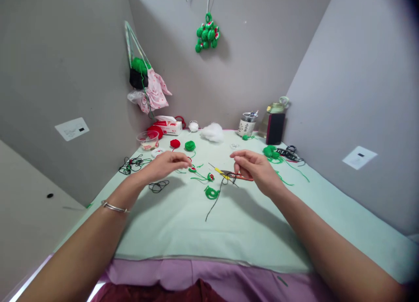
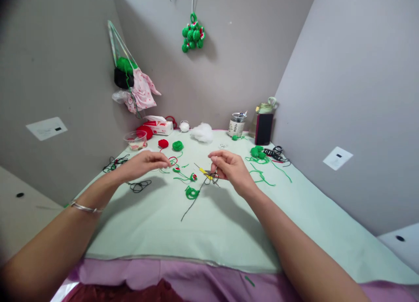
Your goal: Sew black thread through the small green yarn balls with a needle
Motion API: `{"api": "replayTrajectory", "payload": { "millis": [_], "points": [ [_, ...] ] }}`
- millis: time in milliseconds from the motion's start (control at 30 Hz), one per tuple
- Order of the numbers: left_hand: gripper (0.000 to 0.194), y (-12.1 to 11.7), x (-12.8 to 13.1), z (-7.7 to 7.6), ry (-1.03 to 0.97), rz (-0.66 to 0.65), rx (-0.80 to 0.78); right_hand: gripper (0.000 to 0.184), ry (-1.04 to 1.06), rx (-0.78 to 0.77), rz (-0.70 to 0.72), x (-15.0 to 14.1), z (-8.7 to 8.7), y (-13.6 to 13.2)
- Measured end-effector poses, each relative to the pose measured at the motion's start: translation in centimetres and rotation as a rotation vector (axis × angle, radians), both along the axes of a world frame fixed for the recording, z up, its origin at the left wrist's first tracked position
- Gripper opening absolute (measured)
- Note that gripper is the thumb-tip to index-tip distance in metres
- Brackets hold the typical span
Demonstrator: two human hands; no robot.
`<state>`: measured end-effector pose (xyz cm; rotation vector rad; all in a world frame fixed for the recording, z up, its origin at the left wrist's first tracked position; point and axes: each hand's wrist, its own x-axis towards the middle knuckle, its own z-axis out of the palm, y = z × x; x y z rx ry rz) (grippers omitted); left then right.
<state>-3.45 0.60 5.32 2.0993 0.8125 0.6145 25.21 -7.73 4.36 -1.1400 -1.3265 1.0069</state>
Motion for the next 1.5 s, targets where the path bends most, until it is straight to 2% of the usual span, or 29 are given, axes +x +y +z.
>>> {"api": "replayTrajectory", "payload": {
  "millis": [67, 167, 300, 367, 600, 733, 800, 867, 933, 1000, 1100, 1167, 1233, 1367, 1500],
  "points": [
    [0.024, 1.8, -0.1, -0.6, 0.033, 0.112, 0.059, 0.029, 0.045, 0.034, -0.036, 0.5, 0.0, 0.3],
    [0.023, 3.3, 0.9, -2.0, 0.153, 0.145, 0.133, 0.027, 0.061, 0.042, -0.045, 0.6, -0.2, 0.5],
    [0.021, 3.6, 2.7, -3.5, 0.431, 0.209, 0.297, 0.028, 0.035, 0.005, -0.018, 0.0, -0.4, 0.3],
    [0.02, 3.4, 3.3, -3.7, 0.5, 0.24, 0.331, 0.028, 0.017, -0.009, -0.001, -0.3, -0.4, 0.1],
    [0.013, 3.3, 3.5, -4.7, 0.462, 0.227, 0.292, 0.028, -0.028, 0.004, 0.023, -0.8, -0.2, -0.4],
    [0.014, 3.1, 3.0, -5.5, 0.303, 0.212, 0.199, 0.029, -0.05, 0.006, -0.015, -0.8, -0.2, -0.5],
    [0.015, 2.8, 3.0, -5.2, 0.183, 0.246, 0.167, 0.029, -0.092, 0.018, -0.082, -0.8, 0.1, -0.4],
    [0.018, 2.3, 3.2, -4.2, 0.002, 0.291, 0.098, 0.028, -0.15, 0.054, -0.142, -0.9, 0.7, -0.4],
    [0.024, 1.5, 3.6, -2.7, -0.252, 0.278, -0.078, 0.028, -0.18, 0.08, -0.134, -1.2, 1.6, -0.3],
    [0.027, 0.3, 4.2, -1.4, -0.502, 0.168, -0.31, 0.029, -0.174, 0.073, -0.071, -1.7, 2.3, -0.3],
    [0.026, -1.5, 5.3, -0.7, -0.762, 0.084, -0.609, 0.031, -0.137, 0.061, 0.012, -2.6, 2.3, -0.6],
    [0.025, -2.5, 5.9, -1.2, -0.825, 0.082, -0.742, 0.032, -0.155, 0.076, 0.033, -2.9, 1.8, -0.9],
    [0.024, -3.1, 6.4, -1.9, -0.824, 0.088, -0.803, 0.031, -0.233, 0.093, 0.038, -3.0, 1.1, -1.5],
    [0.022, -3.7, 6.6, -2.9, -0.78, 0.072, -0.808, 0.029, -0.418, 0.127, 0.051, -3.1, 0.6, -2.4],
    [0.023, -4.0, 6.4, -3.1, -0.746, 0.059, -0.789, 0.028, -0.461, 0.152, 0.083, -3.5, 0.9, -2.7]
  ]
}}
